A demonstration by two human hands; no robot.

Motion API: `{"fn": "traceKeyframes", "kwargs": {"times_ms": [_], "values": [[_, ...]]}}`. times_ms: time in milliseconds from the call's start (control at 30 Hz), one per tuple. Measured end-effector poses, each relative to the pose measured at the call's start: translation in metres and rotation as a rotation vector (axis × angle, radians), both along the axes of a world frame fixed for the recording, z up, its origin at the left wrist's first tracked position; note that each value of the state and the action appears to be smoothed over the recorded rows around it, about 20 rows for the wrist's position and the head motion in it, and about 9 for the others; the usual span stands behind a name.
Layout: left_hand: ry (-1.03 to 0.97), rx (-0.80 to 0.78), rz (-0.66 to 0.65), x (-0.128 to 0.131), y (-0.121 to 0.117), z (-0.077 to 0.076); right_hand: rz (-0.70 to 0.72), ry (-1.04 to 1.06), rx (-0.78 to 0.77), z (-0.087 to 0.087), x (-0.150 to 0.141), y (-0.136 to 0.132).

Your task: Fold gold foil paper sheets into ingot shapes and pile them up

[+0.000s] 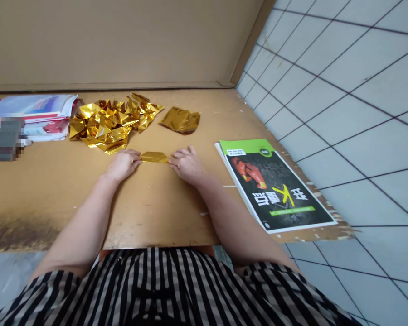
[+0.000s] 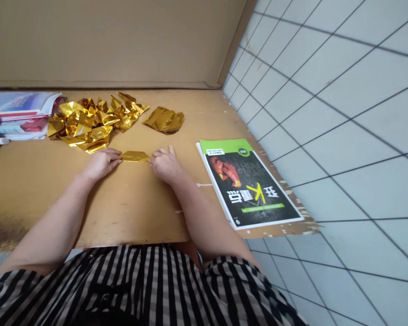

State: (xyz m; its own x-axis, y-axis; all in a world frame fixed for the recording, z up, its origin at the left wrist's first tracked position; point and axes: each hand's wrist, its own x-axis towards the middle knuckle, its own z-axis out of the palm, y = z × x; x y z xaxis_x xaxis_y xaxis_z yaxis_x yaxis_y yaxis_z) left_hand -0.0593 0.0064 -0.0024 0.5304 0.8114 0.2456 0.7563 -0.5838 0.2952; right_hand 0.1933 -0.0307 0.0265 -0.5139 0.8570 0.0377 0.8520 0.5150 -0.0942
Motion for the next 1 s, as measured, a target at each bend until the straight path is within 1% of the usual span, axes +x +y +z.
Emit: {"fn": "traceKeyframes", "kwargs": {"times_ms": [167,433,567,700,767,900,1000], "values": [[-0.029,-0.027,0.005,-0.006,0.0,0.001,0.0,0.021,-0.012,0.0,0.001,0.001],[-0.109,-0.037,0.029,-0.012,0.003,-0.003,-0.044,0.037,-0.063,0.007,0.005,0.001],[-0.17,-0.041,0.047,-0.01,0.003,-0.004,-0.044,0.053,-0.04,0.002,0.004,0.002],[-0.187,-0.025,0.077,-0.005,0.001,-0.004,-0.101,0.068,-0.009,-0.003,0.0,0.004],[-0.183,-0.009,0.087,-0.002,0.0,-0.005,-0.107,0.062,-0.011,-0.005,-0.002,0.005],[-0.168,0.024,0.081,0.0,0.0,-0.006,-0.1,0.072,0.0,-0.008,-0.003,0.007],[-0.165,0.048,0.063,0.002,0.0,-0.007,-0.122,0.109,0.021,-0.01,-0.003,0.007]]}}
